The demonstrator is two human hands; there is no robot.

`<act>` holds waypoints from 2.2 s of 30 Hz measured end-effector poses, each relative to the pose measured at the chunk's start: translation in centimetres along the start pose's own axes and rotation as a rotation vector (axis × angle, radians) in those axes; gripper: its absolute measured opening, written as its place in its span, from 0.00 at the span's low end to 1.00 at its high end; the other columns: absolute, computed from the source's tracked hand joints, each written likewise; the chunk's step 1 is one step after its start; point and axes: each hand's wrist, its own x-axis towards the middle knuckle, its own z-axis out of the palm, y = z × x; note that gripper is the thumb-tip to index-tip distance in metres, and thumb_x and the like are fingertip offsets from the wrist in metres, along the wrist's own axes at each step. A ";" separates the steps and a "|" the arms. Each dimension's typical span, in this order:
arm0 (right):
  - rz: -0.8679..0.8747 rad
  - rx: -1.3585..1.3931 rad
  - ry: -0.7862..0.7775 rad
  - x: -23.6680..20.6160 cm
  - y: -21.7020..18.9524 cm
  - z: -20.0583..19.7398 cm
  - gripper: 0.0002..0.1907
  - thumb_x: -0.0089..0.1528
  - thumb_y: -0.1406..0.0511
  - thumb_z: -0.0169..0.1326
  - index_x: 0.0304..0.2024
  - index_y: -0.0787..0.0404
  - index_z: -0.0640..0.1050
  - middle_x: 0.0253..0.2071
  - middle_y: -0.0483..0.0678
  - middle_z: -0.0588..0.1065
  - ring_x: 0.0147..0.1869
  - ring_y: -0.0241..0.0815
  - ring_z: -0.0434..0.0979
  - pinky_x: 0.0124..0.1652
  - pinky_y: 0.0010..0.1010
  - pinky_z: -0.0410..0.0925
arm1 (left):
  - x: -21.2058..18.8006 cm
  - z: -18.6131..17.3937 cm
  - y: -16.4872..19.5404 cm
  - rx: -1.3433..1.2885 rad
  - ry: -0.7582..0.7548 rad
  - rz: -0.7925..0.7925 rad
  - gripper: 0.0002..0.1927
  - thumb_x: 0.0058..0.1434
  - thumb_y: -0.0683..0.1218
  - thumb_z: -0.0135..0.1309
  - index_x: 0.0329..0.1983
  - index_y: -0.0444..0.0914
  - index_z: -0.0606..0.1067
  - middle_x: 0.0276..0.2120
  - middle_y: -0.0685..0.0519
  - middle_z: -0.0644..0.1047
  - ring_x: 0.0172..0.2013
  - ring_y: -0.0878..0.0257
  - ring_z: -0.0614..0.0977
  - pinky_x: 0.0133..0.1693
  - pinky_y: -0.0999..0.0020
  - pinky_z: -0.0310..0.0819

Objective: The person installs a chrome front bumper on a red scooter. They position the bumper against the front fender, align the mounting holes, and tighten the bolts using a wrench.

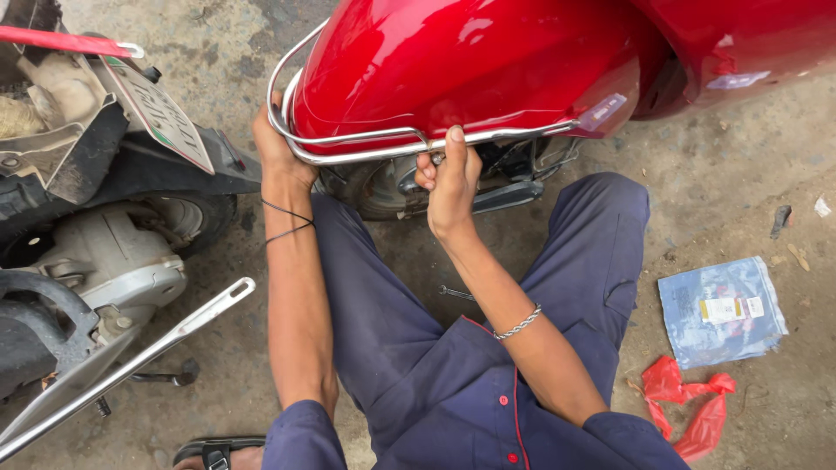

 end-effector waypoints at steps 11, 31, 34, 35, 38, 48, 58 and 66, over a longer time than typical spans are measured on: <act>-0.003 -0.001 -0.113 1.5 0.8 -0.6 0.17 0.73 0.56 0.43 0.36 0.61 0.67 0.30 0.53 0.73 0.29 0.30 0.62 0.27 0.21 0.55 | 1.2 -0.4 2.0 0.257 0.080 0.045 0.21 0.67 0.51 0.36 0.37 0.35 0.78 0.32 0.46 0.84 0.30 0.58 0.85 0.33 0.65 0.81; -0.011 -0.228 -0.346 -0.8 -4.5 -6.8 0.15 0.72 0.61 0.51 0.53 0.67 0.74 0.42 0.51 0.80 0.28 0.24 0.58 0.28 0.18 0.57 | -4.6 4.7 -3.4 0.000 0.069 0.137 0.26 0.69 0.53 0.32 0.46 0.32 0.78 0.42 0.41 0.84 0.43 0.50 0.86 0.49 0.53 0.81; 0.006 -0.254 -0.366 -1.1 -5.6 -6.5 0.14 0.71 0.61 0.52 0.54 0.64 0.74 0.42 0.48 0.81 0.29 0.23 0.60 0.28 0.18 0.57 | -6.9 5.8 -5.0 -0.134 0.254 0.222 0.27 0.70 0.57 0.30 0.48 0.35 0.76 0.40 0.46 0.83 0.38 0.55 0.87 0.40 0.57 0.86; -0.008 -0.280 -0.359 -1.1 -6.0 -6.5 0.14 0.71 0.61 0.52 0.52 0.65 0.75 0.42 0.47 0.80 0.29 0.23 0.60 0.28 0.18 0.57 | -7.7 6.2 -6.1 -0.103 0.213 0.288 0.28 0.70 0.61 0.31 0.48 0.37 0.75 0.37 0.49 0.83 0.32 0.60 0.84 0.31 0.64 0.77; -0.026 -0.316 -0.324 -1.5 -6.4 -6.6 0.13 0.71 0.61 0.55 0.48 0.66 0.78 0.39 0.46 0.79 0.29 0.24 0.60 0.28 0.18 0.56 | -9.6 6.9 -9.7 -0.061 0.162 0.418 0.30 0.71 0.68 0.34 0.49 0.40 0.73 0.31 0.54 0.80 0.19 0.69 0.75 0.14 0.75 0.58; -0.084 -0.171 -0.080 -3.1 -5.9 -7.7 0.11 0.66 0.63 0.61 0.33 0.61 0.76 0.25 0.41 0.70 0.23 0.26 0.60 0.23 0.22 0.52 | -12.5 4.3 -13.7 0.011 -0.148 0.378 0.30 0.71 0.69 0.47 0.47 0.37 0.70 0.27 0.54 0.72 0.18 0.68 0.64 0.21 0.71 0.55; -0.004 -0.167 -0.105 -4.4 -7.8 -10.3 0.10 0.65 0.64 0.62 0.33 0.61 0.75 0.25 0.40 0.68 0.23 0.25 0.59 0.21 0.21 0.50 | -16.0 4.9 -15.6 0.132 -0.235 0.189 0.37 0.67 0.73 0.36 0.51 0.35 0.70 0.28 0.51 0.75 0.19 0.68 0.63 0.22 0.73 0.54; 0.061 -0.184 -0.135 -3.8 -9.6 -11.1 0.10 0.67 0.64 0.61 0.34 0.63 0.77 0.26 0.41 0.69 0.22 0.25 0.59 0.21 0.21 0.51 | -16.3 6.3 -16.9 0.316 -0.306 0.205 0.40 0.69 0.76 0.33 0.46 0.34 0.68 0.26 0.50 0.71 0.18 0.65 0.62 0.23 0.70 0.54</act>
